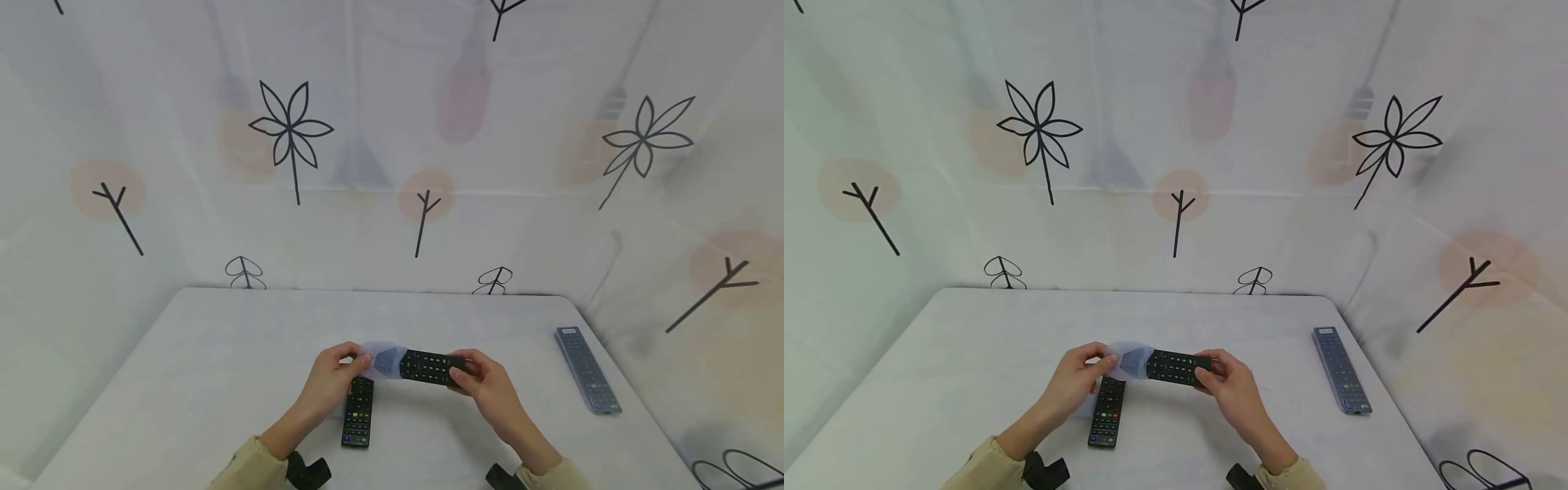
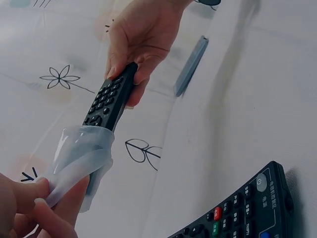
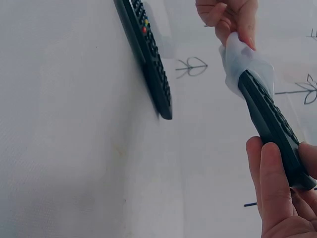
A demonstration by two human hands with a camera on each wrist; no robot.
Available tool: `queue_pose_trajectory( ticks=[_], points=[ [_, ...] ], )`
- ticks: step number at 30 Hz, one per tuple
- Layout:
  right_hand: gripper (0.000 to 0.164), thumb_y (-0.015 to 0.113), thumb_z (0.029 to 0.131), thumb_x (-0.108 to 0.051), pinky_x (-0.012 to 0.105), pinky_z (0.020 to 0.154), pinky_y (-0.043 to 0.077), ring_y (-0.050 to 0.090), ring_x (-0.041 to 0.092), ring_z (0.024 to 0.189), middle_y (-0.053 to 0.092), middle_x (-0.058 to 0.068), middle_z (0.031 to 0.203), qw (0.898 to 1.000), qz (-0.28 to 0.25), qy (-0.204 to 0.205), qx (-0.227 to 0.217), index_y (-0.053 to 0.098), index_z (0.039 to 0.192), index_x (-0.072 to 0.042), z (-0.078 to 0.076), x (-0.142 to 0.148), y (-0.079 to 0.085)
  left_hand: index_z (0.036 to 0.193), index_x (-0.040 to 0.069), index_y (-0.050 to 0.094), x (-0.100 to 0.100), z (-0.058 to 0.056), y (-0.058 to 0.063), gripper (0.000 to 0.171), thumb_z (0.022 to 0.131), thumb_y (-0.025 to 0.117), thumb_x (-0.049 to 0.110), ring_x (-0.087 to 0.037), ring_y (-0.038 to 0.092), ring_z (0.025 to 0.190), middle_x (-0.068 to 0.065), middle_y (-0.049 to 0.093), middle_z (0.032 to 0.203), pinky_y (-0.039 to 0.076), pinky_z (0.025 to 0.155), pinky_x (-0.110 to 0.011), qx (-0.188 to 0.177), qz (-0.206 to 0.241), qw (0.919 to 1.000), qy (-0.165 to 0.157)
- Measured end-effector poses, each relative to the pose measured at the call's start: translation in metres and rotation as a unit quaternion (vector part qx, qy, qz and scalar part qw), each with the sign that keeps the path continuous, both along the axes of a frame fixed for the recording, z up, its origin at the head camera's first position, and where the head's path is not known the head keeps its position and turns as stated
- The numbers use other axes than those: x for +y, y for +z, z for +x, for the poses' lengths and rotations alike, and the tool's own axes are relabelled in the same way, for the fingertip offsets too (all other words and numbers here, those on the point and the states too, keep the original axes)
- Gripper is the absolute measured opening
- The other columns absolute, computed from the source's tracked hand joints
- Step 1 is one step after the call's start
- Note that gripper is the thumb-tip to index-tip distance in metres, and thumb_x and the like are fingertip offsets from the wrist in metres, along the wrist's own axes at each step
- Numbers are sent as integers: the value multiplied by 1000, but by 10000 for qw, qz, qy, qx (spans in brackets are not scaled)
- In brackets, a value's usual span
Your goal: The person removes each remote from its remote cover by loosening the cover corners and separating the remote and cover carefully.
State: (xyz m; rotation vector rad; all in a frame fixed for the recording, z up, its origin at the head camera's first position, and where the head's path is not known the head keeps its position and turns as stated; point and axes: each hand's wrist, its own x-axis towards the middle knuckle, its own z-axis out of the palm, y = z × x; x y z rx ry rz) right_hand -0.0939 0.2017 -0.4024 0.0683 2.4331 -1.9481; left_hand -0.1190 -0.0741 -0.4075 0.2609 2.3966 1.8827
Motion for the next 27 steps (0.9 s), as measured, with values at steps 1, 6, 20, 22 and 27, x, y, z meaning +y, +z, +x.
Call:
queue_pose_trajectory(
  ticks=[1, 6, 20, 22, 27],
  points=[
    [26, 63, 94, 3, 32, 78, 57, 70, 27, 97, 69, 18, 112, 10000, 2, 5, 8, 61, 120, 0, 1, 0, 0, 96, 9, 69, 0, 0, 0, 10, 97, 67, 18, -19, 53, 72, -4, 60, 95, 44, 59, -26, 32, -34, 10000, 18],
    [26, 62, 94, 4, 32, 78, 57, 70, 28, 98, 69, 19, 112, 10000, -10, -2, 0, 61, 120, 2, 1, 2, 1, 94, 9, 69, -1, -1, 1, 10, 97, 66, 18, -23, 55, 88, -3, 62, 93, 46, 71, -31, 162, -165, 9997, 61],
    [28, 61, 95, 3, 33, 80, 57, 70, 28, 98, 68, 21, 114, 9996, -252, 108, -101, 58, 123, 5, -1, 10, 4, 98, 5, 69, -7, -3, 6, 10, 96, 66, 15, -18, 65, 78, -7, 63, 98, 50, 76, -36, 124, -201, 9995, 191],
    [28, 61, 95, 3, 33, 80, 57, 70, 28, 99, 68, 21, 114, 9995, -241, 157, -91, 58, 124, 5, -1, 11, 4, 99, 5, 69, -7, -3, 7, 11, 97, 66, 15, -18, 66, 79, -7, 63, 98, 50, 77, -37, 125, -216, 9995, 197],
    [29, 61, 95, 3, 33, 80, 57, 70, 27, 97, 69, 20, 113, 9995, -224, 204, -84, 58, 124, 5, -1, 14, 3, 100, 5, 69, -9, -3, 6, 12, 97, 66, 16, -19, 65, 79, -7, 64, 100, 52, 81, -44, 141, -269, 9993, 204]
  ],
)
